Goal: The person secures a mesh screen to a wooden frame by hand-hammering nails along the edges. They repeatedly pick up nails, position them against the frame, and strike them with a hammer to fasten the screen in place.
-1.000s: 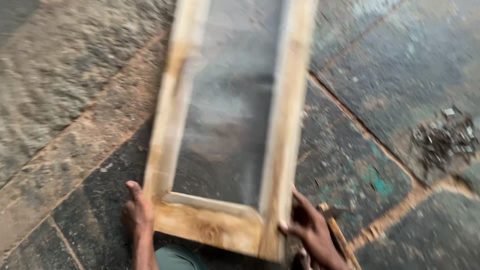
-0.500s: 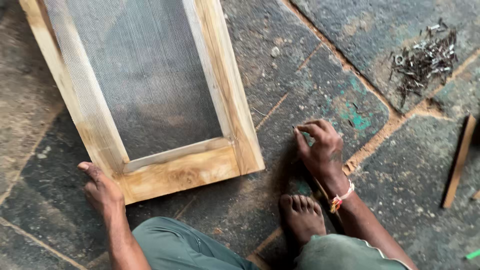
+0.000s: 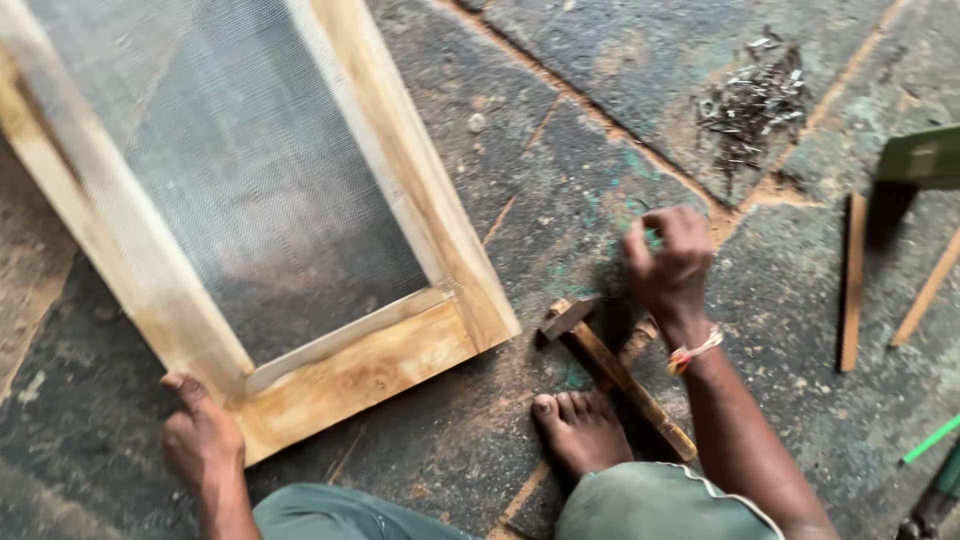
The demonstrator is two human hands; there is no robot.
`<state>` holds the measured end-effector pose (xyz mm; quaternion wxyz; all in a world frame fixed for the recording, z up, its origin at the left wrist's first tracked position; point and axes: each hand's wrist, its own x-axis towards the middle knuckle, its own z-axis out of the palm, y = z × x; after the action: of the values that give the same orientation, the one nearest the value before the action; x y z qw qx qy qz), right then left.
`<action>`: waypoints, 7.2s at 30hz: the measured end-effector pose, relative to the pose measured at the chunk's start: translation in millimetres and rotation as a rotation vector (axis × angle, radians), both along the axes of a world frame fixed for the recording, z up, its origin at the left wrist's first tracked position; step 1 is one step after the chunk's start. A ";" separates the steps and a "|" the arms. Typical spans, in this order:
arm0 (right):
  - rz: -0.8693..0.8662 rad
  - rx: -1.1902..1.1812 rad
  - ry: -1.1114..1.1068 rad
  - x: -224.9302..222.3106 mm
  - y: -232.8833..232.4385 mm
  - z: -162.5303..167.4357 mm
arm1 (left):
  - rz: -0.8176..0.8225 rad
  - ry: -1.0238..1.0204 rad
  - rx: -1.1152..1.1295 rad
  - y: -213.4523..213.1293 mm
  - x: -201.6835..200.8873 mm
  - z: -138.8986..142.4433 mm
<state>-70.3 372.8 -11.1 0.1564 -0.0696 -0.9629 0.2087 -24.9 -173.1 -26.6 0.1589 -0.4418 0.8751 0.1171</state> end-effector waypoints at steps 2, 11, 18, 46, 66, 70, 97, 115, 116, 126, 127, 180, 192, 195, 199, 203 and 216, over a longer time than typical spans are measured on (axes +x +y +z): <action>-0.094 0.003 0.001 -0.8 26.1 0.9 | -0.029 0.006 -0.017 -2.5 1.7 -4.4; 0.052 0.036 -0.065 8.8 49.8 3.0 | 0.027 0.025 -0.097 37.2 -10.7 42.0; 0.248 0.251 -0.269 -4.6 53.2 10.0 | -0.366 0.599 -0.211 47.6 -2.0 47.3; 0.550 -0.398 -0.283 43.6 -140.7 40.0 | -0.077 0.465 1.480 223.8 12.5 48.3; 0.815 0.106 -0.239 13.8 -162.1 13.9 | -0.216 0.679 0.876 197.2 -30.3 36.2; 0.778 0.065 -0.228 21.0 -160.7 6.7 | -0.372 0.721 0.756 202.2 -38.9 27.6; 0.759 -0.021 -0.195 19.0 -153.2 -0.5 | -0.861 0.689 0.314 201.7 -42.1 27.4; 1.132 0.014 0.024 -47.2 -120.4 -0.5 | -0.906 0.687 0.319 206.6 -49.9 22.7; 1.167 0.019 0.020 -49.3 -119.1 -0.9 | -0.909 0.682 0.320 206.6 -50.6 23.7; 1.364 0.216 0.072 -63.8 -117.4 0.6 | -0.923 0.677 0.301 208.2 -54.4 35.9; 1.361 0.225 0.086 -64.6 -118.6 0.9 | -0.931 0.674 0.297 208.2 -54.3 36.6; 1.372 0.220 0.216 -75.8 -135.1 9.4 | -0.620 0.615 0.582 213.4 -55.4 25.4; 1.370 0.220 0.197 -78.5 -140.6 14.6 | -0.642 0.635 0.527 216.9 -50.2 19.6; 1.351 0.192 0.176 -78.9 -139.0 12.8 | -0.683 0.661 0.487 218.7 -47.6 7.3; 1.194 0.056 0.120 -61.7 -123.9 7.8 | -0.765 0.716 0.414 220.7 -43.2 -8.8; 0.808 -0.048 0.009 -8.9 -88.3 7.7 | -0.787 0.802 0.388 220.5 -37.0 -11.2; -0.017 -0.214 -0.828 124.0 -29.5 34.2 | -0.779 0.935 0.340 215.7 -37.1 11.1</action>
<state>53.8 343.3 23.2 -0.2497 -0.1712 -0.9168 0.2604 -62.0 42.5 -15.5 -0.1415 0.0385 0.9179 0.3688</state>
